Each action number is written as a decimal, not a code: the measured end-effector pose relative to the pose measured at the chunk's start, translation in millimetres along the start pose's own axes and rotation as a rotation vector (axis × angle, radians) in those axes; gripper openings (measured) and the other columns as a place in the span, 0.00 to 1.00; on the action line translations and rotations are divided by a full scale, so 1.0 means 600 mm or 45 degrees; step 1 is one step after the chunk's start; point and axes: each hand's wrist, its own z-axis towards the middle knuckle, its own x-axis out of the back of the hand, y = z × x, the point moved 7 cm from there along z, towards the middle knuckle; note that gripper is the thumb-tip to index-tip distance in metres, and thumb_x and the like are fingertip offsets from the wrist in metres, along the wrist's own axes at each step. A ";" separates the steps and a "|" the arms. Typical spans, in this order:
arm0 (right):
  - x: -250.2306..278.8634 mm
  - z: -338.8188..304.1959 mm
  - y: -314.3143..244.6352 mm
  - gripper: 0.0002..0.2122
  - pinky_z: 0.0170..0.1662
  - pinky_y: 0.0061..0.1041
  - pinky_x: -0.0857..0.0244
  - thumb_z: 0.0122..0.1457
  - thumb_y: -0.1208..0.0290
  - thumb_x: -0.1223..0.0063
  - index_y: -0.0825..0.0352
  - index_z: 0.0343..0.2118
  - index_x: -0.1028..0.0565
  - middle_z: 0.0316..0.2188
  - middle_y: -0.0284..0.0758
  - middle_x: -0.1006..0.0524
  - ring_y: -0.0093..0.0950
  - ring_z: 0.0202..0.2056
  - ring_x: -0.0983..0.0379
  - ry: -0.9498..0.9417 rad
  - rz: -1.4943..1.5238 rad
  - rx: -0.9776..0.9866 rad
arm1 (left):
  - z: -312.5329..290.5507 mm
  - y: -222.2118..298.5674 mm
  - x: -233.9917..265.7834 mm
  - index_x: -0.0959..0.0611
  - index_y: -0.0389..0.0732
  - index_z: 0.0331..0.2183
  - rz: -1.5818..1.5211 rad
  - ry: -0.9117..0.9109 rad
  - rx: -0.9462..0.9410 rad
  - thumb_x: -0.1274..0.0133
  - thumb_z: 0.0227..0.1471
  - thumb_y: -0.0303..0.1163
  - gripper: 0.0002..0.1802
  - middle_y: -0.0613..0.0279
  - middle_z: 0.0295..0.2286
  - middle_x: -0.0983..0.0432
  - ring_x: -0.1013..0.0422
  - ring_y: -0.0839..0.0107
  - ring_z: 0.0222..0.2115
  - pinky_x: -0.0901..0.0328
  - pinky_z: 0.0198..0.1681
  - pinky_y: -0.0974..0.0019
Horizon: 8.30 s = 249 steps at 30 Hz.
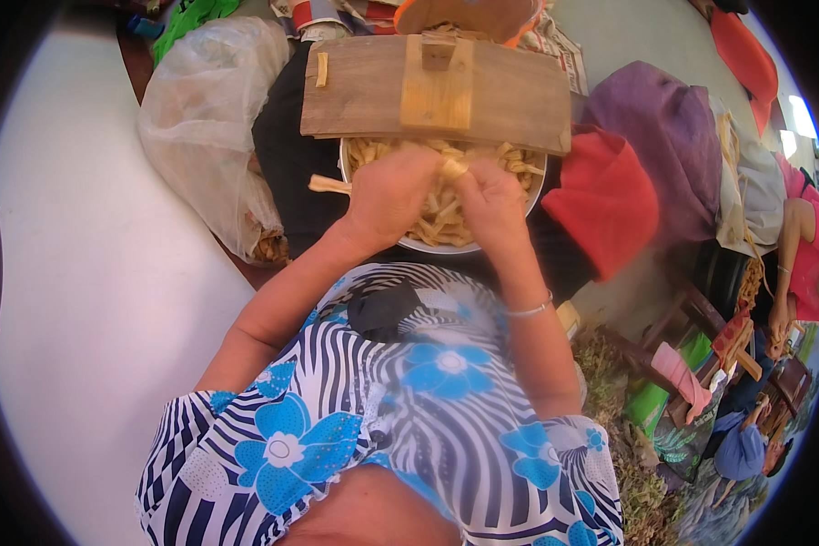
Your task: The person folds and layers strips of dried plant material, placing them into a wooden jig mounted over a bowl to create bundles.
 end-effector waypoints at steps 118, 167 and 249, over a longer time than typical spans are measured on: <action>-0.055 -0.004 0.023 0.11 0.27 0.18 0.37 0.61 0.78 0.52 0.70 0.46 0.27 0.25 0.31 0.27 0.18 0.22 0.35 0.021 1.402 -0.175 | -0.066 -0.076 -0.013 0.28 0.40 0.48 -2.466 0.324 1.105 0.55 0.58 0.25 0.15 0.55 0.43 0.26 0.28 0.64 0.40 0.32 0.43 0.61; -0.080 -0.038 0.059 0.12 0.32 0.17 0.34 0.57 0.74 0.47 0.73 0.43 0.25 0.30 0.30 0.23 0.17 0.27 0.30 -0.157 1.079 -0.432 | -0.029 -0.044 -0.022 0.24 0.36 0.36 -0.289 -0.208 0.510 0.51 0.49 0.27 0.10 0.52 0.31 0.26 0.28 0.57 0.32 0.34 0.35 0.61; -0.006 -0.038 0.030 0.07 0.29 0.14 0.37 0.59 0.74 0.47 0.70 0.38 0.24 0.23 0.28 0.26 0.15 0.24 0.32 -0.418 0.752 -0.294 | -0.094 -0.094 -0.019 0.24 0.40 0.24 -1.930 -0.568 1.041 0.52 0.59 0.39 0.16 0.68 0.17 0.34 0.41 0.79 0.16 0.44 0.21 0.75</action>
